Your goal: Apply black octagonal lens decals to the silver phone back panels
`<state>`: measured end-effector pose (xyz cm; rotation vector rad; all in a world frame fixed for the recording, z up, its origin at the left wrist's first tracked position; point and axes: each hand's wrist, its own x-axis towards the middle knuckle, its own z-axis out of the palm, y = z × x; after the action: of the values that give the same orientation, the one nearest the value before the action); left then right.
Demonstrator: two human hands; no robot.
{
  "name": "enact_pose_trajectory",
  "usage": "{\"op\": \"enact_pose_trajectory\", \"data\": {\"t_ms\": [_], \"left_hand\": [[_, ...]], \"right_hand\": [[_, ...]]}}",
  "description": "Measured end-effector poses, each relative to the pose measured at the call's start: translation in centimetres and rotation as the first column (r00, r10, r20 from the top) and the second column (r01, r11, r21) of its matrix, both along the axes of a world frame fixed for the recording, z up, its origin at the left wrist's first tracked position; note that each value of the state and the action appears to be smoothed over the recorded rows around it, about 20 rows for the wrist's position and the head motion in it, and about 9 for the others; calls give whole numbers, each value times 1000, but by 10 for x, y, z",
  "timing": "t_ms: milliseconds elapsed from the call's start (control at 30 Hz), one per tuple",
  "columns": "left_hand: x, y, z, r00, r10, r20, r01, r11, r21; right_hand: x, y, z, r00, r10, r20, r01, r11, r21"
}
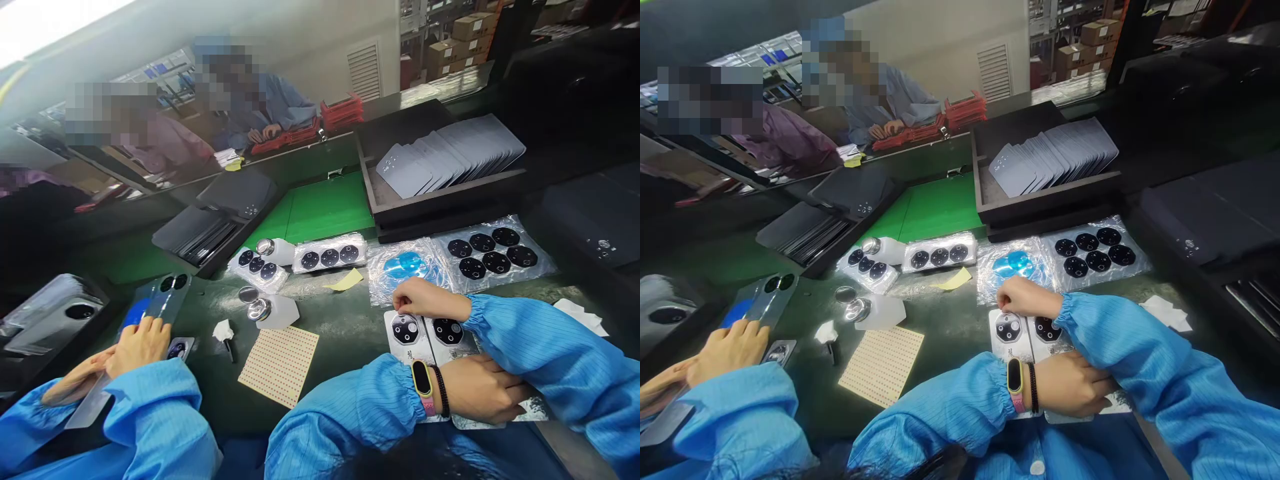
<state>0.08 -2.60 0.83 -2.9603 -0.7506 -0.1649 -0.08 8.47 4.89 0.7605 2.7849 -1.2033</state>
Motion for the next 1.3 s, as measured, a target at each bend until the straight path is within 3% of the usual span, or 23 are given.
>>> {"op": "enact_pose_trajectory", "data": {"t_ms": [100,200,300,367,500,600,767,1000,1300], "left_hand": [[1,1,0,1000,-2,-21,2,1000,24],[-2,2,0,1000,-23,-15,24,998,61],[-8,3,0,997,-73,17,70,991,112],[-12,4,-1,994,-105,41,98,985,143],[-15,1,-4,993,-89,73,72,976,208],[-14,-3,-4,995,-54,85,30,964,262],[-15,-5,-3,995,-33,98,0,946,324],[-15,-5,-2,995,-28,96,-9,933,359],[-14,-4,-4,995,-30,93,0,953,302]], "right_hand": [[3,1,10,996,-49,-73,49,999,1],[25,3,27,983,-111,-145,115,993,16],[74,8,43,939,-250,-237,271,961,57],[118,10,47,864,-413,-289,453,888,84],[197,4,36,713,-642,-283,697,695,178],[225,-4,18,730,-644,-229,684,693,231],[228,-11,0,798,-559,-227,600,771,211],[230,-9,-9,787,-542,-294,606,767,210],[227,-13,-13,807,-511,-297,584,764,273]]}}
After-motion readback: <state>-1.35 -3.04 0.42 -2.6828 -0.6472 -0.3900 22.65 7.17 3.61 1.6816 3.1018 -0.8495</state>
